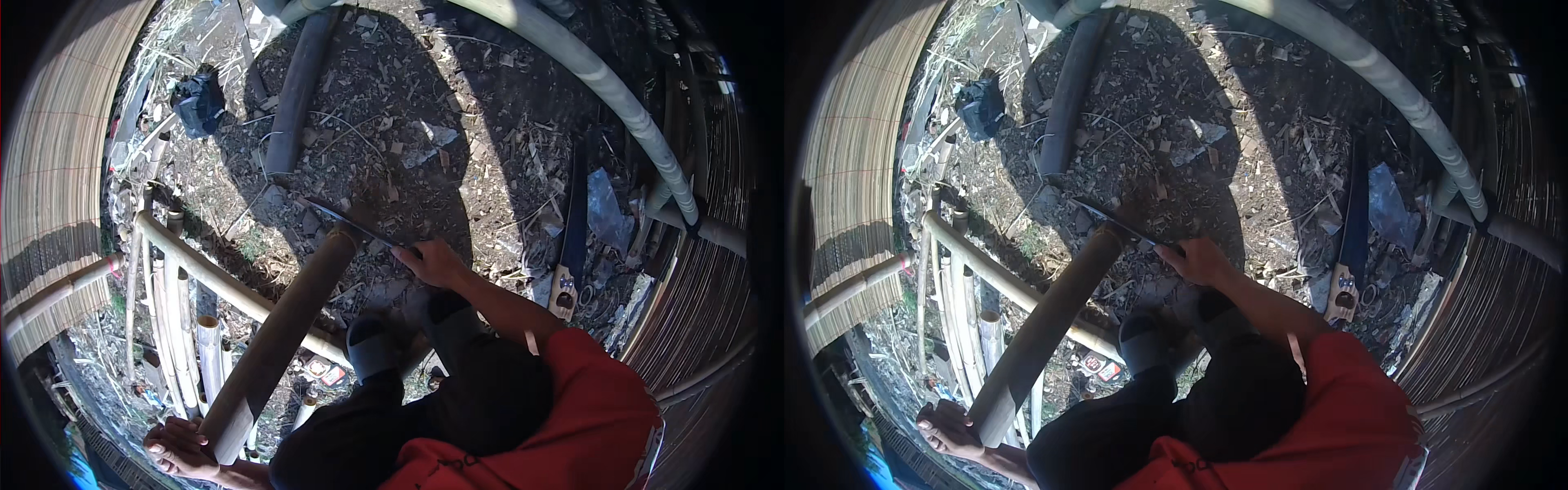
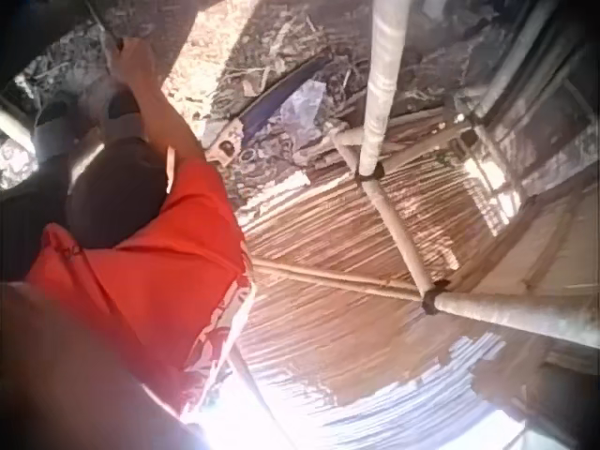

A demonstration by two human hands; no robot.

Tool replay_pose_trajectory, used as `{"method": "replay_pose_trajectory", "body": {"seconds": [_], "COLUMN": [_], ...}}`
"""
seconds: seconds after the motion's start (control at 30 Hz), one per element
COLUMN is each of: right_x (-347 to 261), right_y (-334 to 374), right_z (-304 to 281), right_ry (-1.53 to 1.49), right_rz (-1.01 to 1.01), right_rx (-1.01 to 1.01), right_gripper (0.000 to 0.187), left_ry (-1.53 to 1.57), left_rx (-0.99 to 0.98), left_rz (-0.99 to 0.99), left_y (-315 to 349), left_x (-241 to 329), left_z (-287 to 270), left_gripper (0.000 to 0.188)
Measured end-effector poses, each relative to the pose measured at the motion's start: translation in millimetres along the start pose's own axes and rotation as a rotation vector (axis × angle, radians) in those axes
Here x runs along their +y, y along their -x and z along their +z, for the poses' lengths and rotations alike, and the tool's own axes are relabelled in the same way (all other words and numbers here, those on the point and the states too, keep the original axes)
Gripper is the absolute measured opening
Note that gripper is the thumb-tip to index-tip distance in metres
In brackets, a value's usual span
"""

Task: The person measures a bamboo pole using a tape measure, cuts off a section with a hand saw, and then splits and carves bamboo pieces using a blade.

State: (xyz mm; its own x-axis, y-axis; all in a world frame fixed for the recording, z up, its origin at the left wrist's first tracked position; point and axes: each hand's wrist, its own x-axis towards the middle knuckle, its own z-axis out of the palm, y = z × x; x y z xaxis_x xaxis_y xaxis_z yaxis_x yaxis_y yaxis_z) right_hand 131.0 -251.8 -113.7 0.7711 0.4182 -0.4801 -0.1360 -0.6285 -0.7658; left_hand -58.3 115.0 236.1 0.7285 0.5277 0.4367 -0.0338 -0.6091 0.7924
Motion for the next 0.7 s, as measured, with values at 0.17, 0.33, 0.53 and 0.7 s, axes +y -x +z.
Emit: {"method": "replay_pose_trajectory", "body": {"seconds": [0.17,0.33,0.53,0.7], "right_x": [67,122,145,170], "right_y": [66,112,154,172], "right_z": [-69,-86,-97,-78], "right_ry": [0.193,0.555,0.554,0.551], "right_rz": [0.311,0.508,0.747,0.888], "right_rx": [0.335,0.593,0.866,0.565], "right_gripper": [0.067,0.064,0.063,0.066], "left_ry": [-0.594,-0.269,-0.971,-0.502], "left_rx": [0.275,0.381,0.164,-0.331], "left_rz": [-0.054,-1.021,-0.760,-0.388], "left_y": [69,134,153,157], "left_x": [-215,-287,-289,-240], "left_z": [-67,-69,-27,90], "left_gripper": [0.053,0.056,0.042,0.066]}}
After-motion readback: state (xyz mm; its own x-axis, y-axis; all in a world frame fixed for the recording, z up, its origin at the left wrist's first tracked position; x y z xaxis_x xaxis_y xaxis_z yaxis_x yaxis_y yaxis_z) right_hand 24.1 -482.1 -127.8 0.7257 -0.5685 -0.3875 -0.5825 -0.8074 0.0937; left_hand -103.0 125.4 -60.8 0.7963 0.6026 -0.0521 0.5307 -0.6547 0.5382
